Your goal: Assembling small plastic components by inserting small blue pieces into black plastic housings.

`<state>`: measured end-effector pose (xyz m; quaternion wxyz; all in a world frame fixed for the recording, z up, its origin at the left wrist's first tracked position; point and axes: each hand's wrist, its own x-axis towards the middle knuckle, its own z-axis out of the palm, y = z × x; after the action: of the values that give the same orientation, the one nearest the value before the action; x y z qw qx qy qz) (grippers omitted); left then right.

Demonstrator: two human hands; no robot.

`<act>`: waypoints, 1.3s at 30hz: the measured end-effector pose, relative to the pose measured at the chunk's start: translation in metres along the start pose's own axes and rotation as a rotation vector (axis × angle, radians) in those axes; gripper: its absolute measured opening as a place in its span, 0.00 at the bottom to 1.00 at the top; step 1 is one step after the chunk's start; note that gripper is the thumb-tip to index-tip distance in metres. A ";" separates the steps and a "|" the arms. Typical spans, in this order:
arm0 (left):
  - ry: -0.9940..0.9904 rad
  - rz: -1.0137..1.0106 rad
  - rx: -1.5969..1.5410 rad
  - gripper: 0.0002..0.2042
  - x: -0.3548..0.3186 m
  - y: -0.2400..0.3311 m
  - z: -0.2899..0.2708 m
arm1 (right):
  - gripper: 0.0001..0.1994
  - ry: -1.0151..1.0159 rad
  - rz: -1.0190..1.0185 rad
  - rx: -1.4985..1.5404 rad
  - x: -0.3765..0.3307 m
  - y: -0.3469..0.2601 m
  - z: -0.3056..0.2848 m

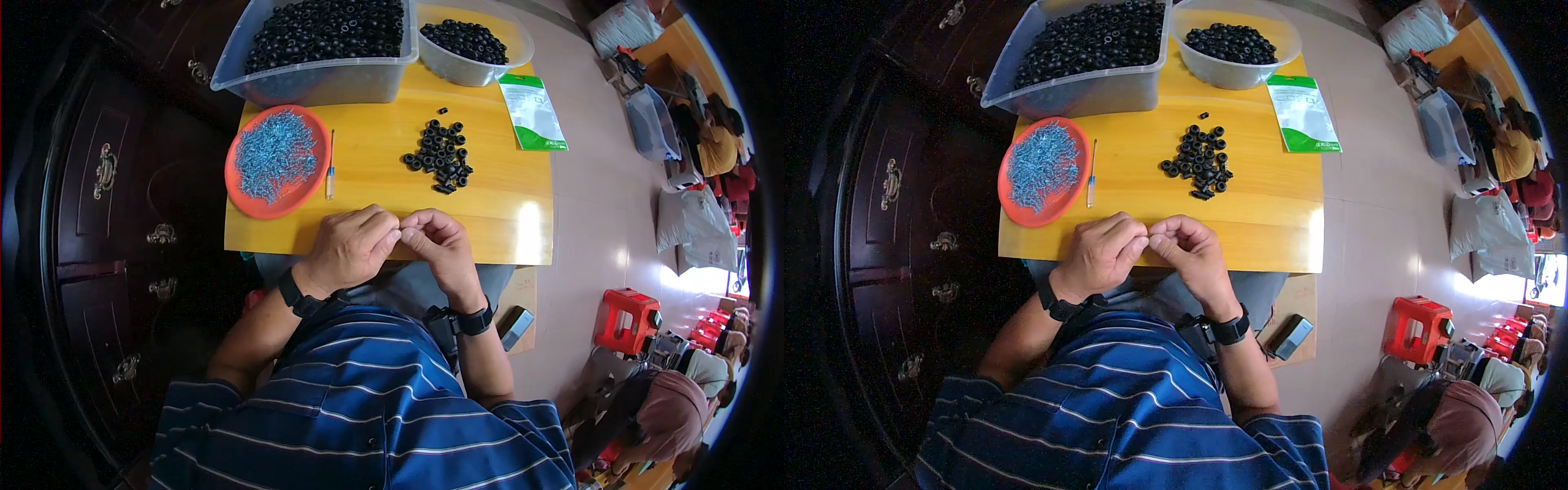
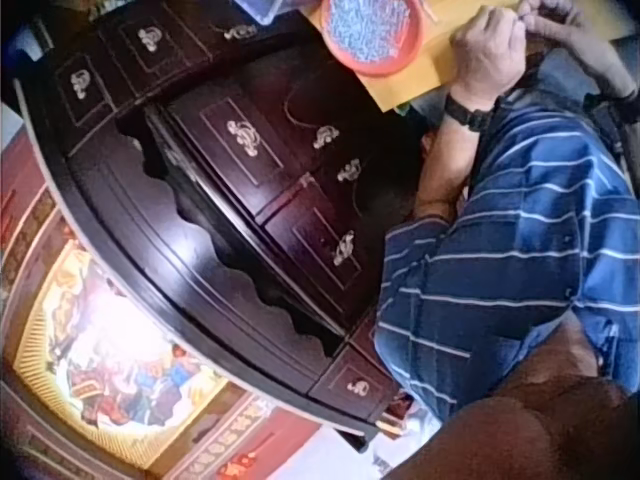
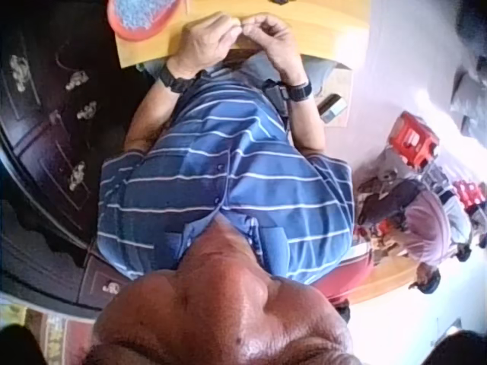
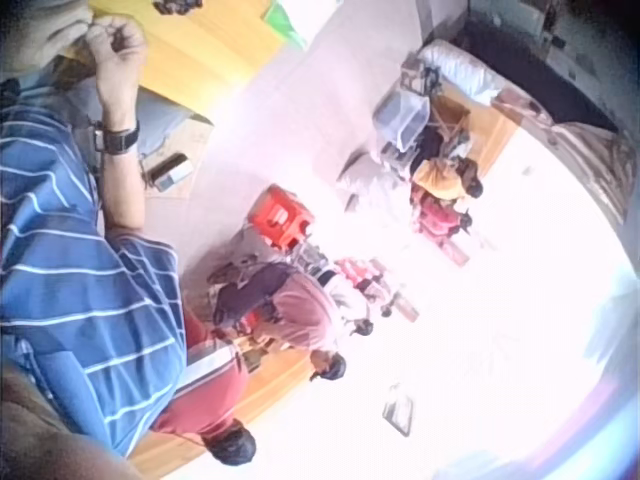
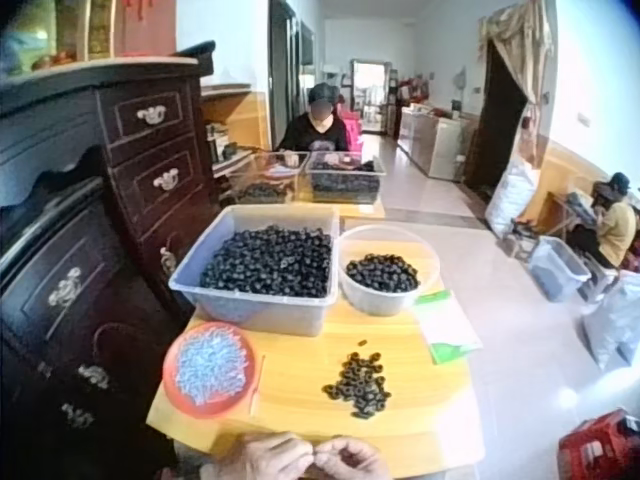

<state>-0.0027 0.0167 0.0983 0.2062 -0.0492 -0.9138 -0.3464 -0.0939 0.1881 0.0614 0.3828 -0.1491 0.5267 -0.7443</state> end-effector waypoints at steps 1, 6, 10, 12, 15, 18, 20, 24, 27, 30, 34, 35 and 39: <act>0.011 -0.046 -0.057 0.04 0.000 -0.001 0.003 | 0.05 -0.002 0.001 0.000 0.001 0.002 0.000; 0.017 -0.366 -0.378 0.07 -0.010 -0.010 0.009 | 0.04 -0.005 -0.139 -0.135 0.000 0.009 0.006; -0.046 -0.641 -0.716 0.13 -0.019 -0.010 0.011 | 0.03 -0.025 -0.304 -0.395 0.001 -0.005 0.012; -0.063 -0.660 -0.767 0.13 -0.019 -0.009 0.011 | 0.03 -0.049 -0.313 -0.385 0.000 -0.008 0.011; -0.087 -0.632 -0.791 0.13 -0.022 -0.011 0.011 | 0.04 -0.080 -0.242 -0.199 -0.003 -0.005 0.013; -0.015 -0.576 -0.753 0.12 -0.018 -0.004 0.016 | 0.04 -0.052 -0.166 -0.011 -0.005 0.005 0.014; 0.067 -0.569 -0.734 0.10 -0.017 0.000 0.018 | 0.04 -0.023 -0.172 0.007 -0.005 0.008 0.017; 0.114 -0.511 -0.699 0.07 -0.014 0.002 0.020 | 0.03 0.086 -0.114 0.104 -0.004 0.012 0.019; 0.116 -0.481 -0.697 0.05 -0.014 0.002 0.020 | 0.03 0.154 -0.103 0.140 -0.002 0.011 0.021; 0.131 -0.451 -0.689 0.05 -0.018 -0.002 0.025 | 0.03 0.179 -0.106 0.156 -0.002 0.010 0.022; 0.102 -0.445 -0.537 0.05 -0.014 -0.001 0.019 | 0.03 0.169 -0.064 0.171 -0.003 0.009 0.017; 0.101 -0.443 -0.537 0.05 -0.012 -0.002 0.019 | 0.03 0.169 -0.066 0.171 -0.003 0.010 0.017; 0.131 -0.323 -0.368 0.03 -0.007 -0.001 0.020 | 0.03 0.196 -0.146 0.102 -0.003 0.012 0.018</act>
<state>-0.0034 0.0291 0.0814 0.1946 0.0834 -0.8160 -0.5378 -0.0757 0.1770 0.0581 0.2813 -0.0938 0.5108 -0.8069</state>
